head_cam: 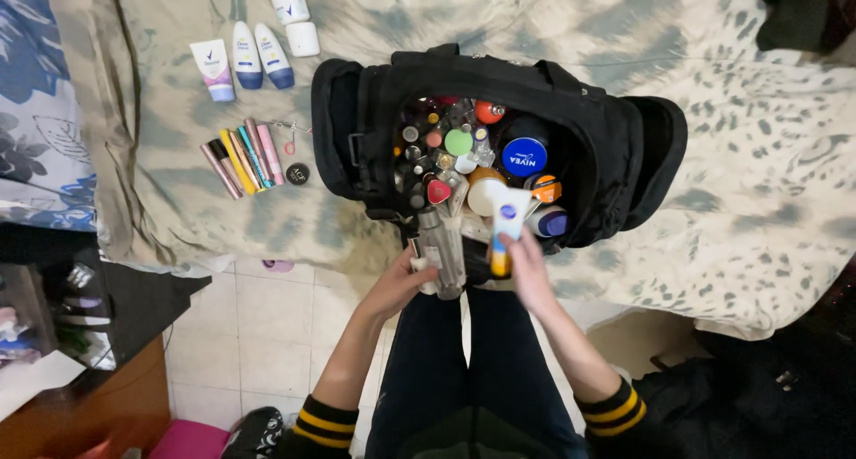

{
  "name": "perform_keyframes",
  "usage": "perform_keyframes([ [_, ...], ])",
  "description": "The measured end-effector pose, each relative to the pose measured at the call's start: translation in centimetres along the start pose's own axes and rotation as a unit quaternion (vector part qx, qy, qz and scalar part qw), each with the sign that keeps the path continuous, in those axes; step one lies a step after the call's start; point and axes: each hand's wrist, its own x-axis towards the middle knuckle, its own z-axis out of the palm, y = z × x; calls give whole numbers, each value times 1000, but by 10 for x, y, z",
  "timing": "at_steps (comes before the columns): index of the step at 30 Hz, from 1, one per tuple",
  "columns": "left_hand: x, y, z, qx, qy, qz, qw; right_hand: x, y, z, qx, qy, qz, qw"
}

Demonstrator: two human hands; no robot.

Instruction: Organizing various toiletries, cosmetics, and perfumes into a travel bag on a bed.

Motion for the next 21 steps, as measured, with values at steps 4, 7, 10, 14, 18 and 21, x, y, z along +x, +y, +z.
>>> perform_keyframes([
  [4,-8,17,7,-8,7,30,999,49,-16,-4,-134,17,-224,965],
  [7,-12,18,2,-14,16,43,999,72,-36,16,-266,85,-280,918],
  [10,-12,12,-7,-6,27,52,998,92,-42,32,-304,94,-281,905],
  [14,-17,2,-12,19,41,67,997,103,-35,44,-286,115,-296,904],
  [18,-21,9,-3,54,54,57,996,104,-31,49,-269,76,-299,912],
  [21,-23,6,-5,45,48,58,996,99,-27,49,-345,104,-374,855],
])
